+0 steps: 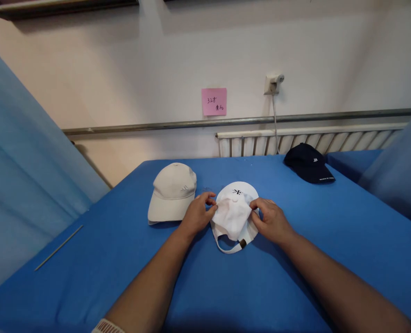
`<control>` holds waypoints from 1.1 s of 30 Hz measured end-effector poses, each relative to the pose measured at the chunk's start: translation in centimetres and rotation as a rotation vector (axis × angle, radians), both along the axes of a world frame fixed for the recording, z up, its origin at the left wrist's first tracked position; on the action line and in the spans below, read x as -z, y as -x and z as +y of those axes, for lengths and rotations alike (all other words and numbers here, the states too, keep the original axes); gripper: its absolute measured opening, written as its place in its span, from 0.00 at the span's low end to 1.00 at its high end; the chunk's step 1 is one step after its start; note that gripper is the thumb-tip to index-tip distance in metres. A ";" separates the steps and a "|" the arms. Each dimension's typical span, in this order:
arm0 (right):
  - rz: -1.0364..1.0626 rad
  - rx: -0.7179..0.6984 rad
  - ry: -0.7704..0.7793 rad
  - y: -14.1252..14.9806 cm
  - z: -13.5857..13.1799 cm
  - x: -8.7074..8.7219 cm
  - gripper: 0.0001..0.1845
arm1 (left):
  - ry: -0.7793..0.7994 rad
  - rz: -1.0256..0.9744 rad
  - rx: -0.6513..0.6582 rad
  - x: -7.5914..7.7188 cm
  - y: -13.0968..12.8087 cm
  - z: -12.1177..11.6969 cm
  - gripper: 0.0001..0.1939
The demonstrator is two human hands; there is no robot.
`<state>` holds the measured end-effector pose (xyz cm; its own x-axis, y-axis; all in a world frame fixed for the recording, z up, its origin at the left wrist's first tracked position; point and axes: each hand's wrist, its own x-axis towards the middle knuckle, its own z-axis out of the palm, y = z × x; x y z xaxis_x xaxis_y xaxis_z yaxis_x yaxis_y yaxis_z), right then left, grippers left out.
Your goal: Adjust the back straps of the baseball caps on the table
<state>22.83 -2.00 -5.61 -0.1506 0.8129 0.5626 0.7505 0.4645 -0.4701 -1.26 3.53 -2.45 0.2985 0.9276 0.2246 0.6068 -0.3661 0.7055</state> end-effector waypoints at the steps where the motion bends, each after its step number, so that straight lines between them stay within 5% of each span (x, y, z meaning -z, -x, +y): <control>1: 0.006 0.005 -0.011 -0.1 0.0 0.0 0.06 | 0.022 -0.057 0.008 -0.1 0.1 0.1 0.15; 7: -0.008 0.088 -0.085 -0.8 0.2 -0.3 0.05 | 0.332 -0.624 0.029 -0.9 0.7 -0.1 0.15; 12: -0.112 0.074 -0.001 -0.5 0.3 -0.1 0.07 | 0.591 -0.761 0.147 -0.9 0.5 -0.5 0.19; 21: -0.035 0.139 0.015 -0.1 0.2 -0.1 0.06 | 0.425 -0.533 0.045 0.0 -0.1 -0.5 0.16; 33: -0.183 0.294 0.161 1.0 -0.1 -0.5 0.03 | 0.456 -0.423 0.297 -0.8 -1.6 -2.6 0.23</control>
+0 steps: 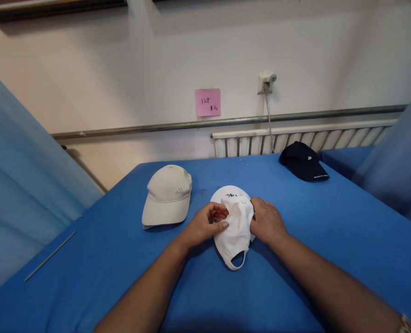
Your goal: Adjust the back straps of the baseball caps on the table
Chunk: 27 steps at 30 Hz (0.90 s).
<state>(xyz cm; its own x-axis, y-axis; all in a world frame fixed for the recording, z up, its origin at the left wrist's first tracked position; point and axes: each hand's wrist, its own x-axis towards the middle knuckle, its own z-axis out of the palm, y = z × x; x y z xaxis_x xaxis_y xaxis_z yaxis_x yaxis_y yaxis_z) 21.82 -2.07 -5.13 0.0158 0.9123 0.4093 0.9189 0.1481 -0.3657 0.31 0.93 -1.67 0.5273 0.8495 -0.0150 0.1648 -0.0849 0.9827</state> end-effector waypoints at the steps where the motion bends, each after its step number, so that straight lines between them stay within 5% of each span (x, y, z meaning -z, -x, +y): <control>1: -0.003 0.006 -0.006 0.1 0.0 0.0 0.02 | -0.022 0.011 0.019 0.0 -0.1 -0.2 0.24; 11: 0.094 -0.019 -0.041 1.8 0.2 0.8 0.05 | -0.210 0.055 -0.090 1.4 -3.2 -1.2 0.17; 19: 0.205 -0.120 -0.035 2.7 -0.1 1.7 0.05 | -0.116 0.026 -0.103 1.9 -4.3 -0.9 0.12; 27: 0.196 -0.136 -0.208 0.2 0.1 0.3 0.08 | -0.133 -0.054 -0.208 -0.8 -1.0 -0.9 0.15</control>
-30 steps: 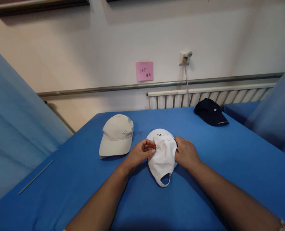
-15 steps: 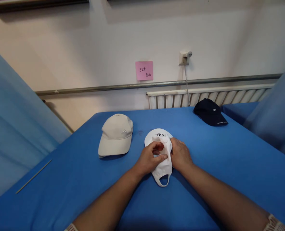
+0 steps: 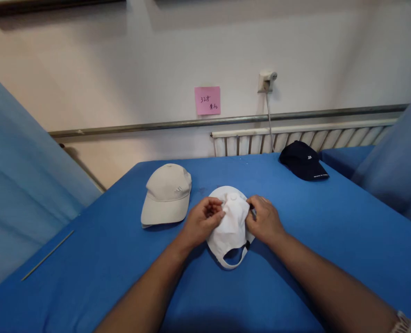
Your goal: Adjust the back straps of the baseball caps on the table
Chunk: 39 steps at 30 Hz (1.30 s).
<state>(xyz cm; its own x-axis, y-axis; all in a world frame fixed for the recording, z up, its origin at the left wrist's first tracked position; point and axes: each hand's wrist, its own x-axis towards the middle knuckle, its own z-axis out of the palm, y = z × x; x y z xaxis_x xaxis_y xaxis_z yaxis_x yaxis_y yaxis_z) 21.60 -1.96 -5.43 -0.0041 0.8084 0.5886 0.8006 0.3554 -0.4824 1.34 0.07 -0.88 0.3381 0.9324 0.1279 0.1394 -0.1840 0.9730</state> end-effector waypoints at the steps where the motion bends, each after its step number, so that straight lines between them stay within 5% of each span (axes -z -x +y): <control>1: 0.012 -0.008 -0.028 -0.5 -0.1 -0.4 0.09 | -0.024 0.005 -0.032 -0.6 0.8 0.1 0.16; 9: -0.009 -0.172 -0.108 -0.9 -1.4 -1.5 0.11 | -0.232 0.288 -0.080 -2.0 2.8 0.4 0.10; 13: -0.014 -0.062 -0.119 -1.1 -1.0 -1.2 0.09 | -0.432 0.422 -0.204 -2.1 2.4 -0.4 0.07; 17: -0.032 0.048 -0.030 -2.2 -0.1 -1.0 0.07 | -0.299 0.387 -0.002 -1.6 2.8 0.0 0.10; 21: -0.004 0.088 0.047 -2.8 0.4 -0.6 0.07 | -0.260 0.426 -0.055 -0.3 3.7 1.7 0.14; 28: 0.077 0.047 0.093 -2.8 0.4 -0.1 0.05 | -0.098 0.470 0.109 1.4 4.1 3.1 0.21; 32: 0.310 -0.065 0.218 -2.7 0.2 0.1 0.03 | -0.032 0.439 0.117 1.7 4.2 3.1 0.25; 35: 0.431 -0.189 0.277 -3.0 -0.1 -0.4 0.03 | -0.058 0.412 0.092 1.4 4.3 3.0 0.26; 39: 0.148 -0.249 0.395 -3.9 -0.5 -1.8 0.05 | -0.225 0.483 0.129 1.1 4.0 2.6 0.25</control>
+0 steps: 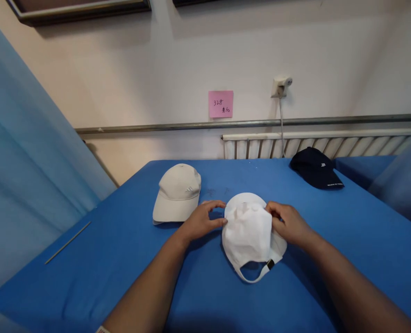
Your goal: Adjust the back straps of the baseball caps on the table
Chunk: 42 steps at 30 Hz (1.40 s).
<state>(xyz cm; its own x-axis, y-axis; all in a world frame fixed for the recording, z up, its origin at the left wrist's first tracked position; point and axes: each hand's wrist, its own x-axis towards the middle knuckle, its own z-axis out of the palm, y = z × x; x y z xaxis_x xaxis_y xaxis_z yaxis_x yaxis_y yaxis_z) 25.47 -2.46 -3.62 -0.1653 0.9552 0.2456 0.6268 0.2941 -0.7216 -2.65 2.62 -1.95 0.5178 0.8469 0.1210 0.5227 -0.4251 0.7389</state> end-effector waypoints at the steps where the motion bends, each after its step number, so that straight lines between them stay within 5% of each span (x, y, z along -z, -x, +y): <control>1: -0.082 -0.039 0.029 -0.2 0.0 -0.3 0.05 | -0.024 0.037 0.040 0.1 -0.2 -0.1 0.25; 6: -0.212 -0.130 0.094 -0.5 0.0 -0.6 0.06 | -0.108 0.207 0.194 1.1 -1.8 -0.4 0.21; 13: -0.194 -0.138 0.012 -0.3 0.0 -0.2 0.07 | -0.145 0.333 0.177 1.4 -3.7 -0.9 0.12; 18: -0.199 -0.117 -0.002 -0.6 0.2 -0.1 0.07 | -0.011 0.154 0.127 0.9 -2.6 -0.8 0.10; 23: -0.229 -0.022 -0.046 -1.5 0.5 -0.1 0.06 | 0.223 -0.325 -0.041 0.1 -0.3 0.2 0.10; 26: -0.226 -0.027 -0.061 -1.7 0.6 -0.2 0.06 | 0.379 -0.473 -0.033 0.2 0.1 0.4 0.12; 34: -0.217 -0.126 -0.168 -2.2 0.3 -0.7 0.07 | 0.551 -0.467 -0.017 0.9 0.5 0.8 0.14; 42: -0.253 -0.170 -0.188 -1.1 -0.3 -1.4 0.10 | 0.400 -0.237 0.033 0.5 -0.3 0.2 0.17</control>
<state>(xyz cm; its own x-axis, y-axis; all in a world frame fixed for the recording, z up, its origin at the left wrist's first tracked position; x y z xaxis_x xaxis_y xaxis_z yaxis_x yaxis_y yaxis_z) 26.60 -2.72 -2.26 -0.3963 0.8506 0.3456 0.7093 0.5227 -0.4730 -2.36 2.80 -2.41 0.5424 0.8349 -0.0931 0.3106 -0.0963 0.9457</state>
